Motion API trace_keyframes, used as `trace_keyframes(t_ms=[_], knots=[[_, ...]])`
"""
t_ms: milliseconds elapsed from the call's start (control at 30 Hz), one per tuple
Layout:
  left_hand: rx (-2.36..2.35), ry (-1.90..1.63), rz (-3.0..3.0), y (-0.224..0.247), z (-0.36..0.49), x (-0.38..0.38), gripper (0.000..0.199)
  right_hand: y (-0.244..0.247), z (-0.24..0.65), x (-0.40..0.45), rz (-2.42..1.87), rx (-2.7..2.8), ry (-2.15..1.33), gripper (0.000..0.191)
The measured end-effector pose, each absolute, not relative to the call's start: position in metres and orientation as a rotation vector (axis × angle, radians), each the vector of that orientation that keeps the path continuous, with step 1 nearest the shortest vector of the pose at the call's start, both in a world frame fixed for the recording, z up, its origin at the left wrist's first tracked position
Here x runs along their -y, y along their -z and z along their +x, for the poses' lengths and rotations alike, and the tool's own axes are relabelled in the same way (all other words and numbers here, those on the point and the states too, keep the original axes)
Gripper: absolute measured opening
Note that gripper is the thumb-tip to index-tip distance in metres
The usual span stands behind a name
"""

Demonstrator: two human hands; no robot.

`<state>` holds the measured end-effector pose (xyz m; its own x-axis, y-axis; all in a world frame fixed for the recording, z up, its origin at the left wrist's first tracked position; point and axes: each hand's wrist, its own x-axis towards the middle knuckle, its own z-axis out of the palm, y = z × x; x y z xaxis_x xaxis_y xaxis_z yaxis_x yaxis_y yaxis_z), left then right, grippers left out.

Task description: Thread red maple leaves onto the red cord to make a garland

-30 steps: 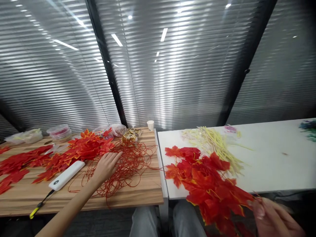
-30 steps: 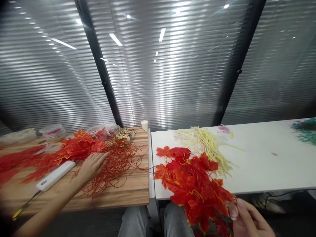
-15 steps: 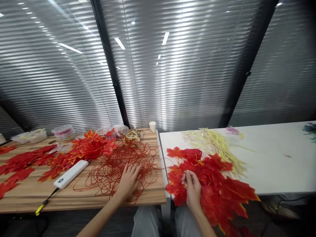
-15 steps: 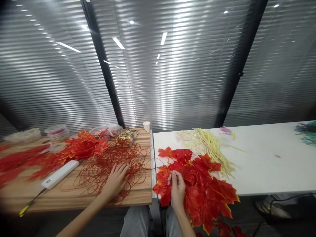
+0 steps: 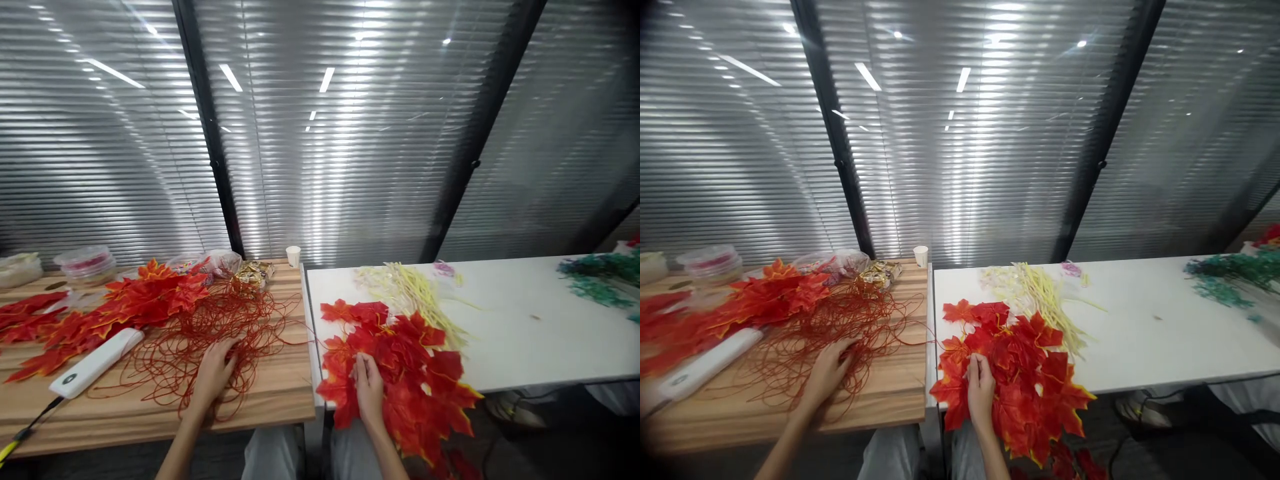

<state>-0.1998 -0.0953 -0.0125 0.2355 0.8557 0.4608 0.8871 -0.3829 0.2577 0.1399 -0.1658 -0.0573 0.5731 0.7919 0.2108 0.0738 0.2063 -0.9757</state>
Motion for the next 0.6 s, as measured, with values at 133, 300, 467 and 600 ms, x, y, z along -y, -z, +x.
trace_keyframes(t_ms=[133, 300, 467, 600], knots=[[1.750, 0.854, -2.412, 0.013, -0.200, 0.094, 0.031, 0.062, 0.142, 0.167, -1.286, 0.848, -0.652, 0.040], [1.767, 0.877, -2.436, 0.013, -0.202, 0.094, 0.032, 0.065, 0.143, 0.168, -1.277, 0.865, -0.688, 0.036], [1.773, 0.852, -2.437, 0.015, -0.202, 0.093, 0.033, 0.068, 0.144, 0.169, -1.299, 0.878, -0.691, 0.036], [1.706, 0.920, -2.444, 0.009, -0.203, 0.107, 0.044, 0.070, 0.145, 0.170, -1.339, 0.900, -0.654, 0.038]])
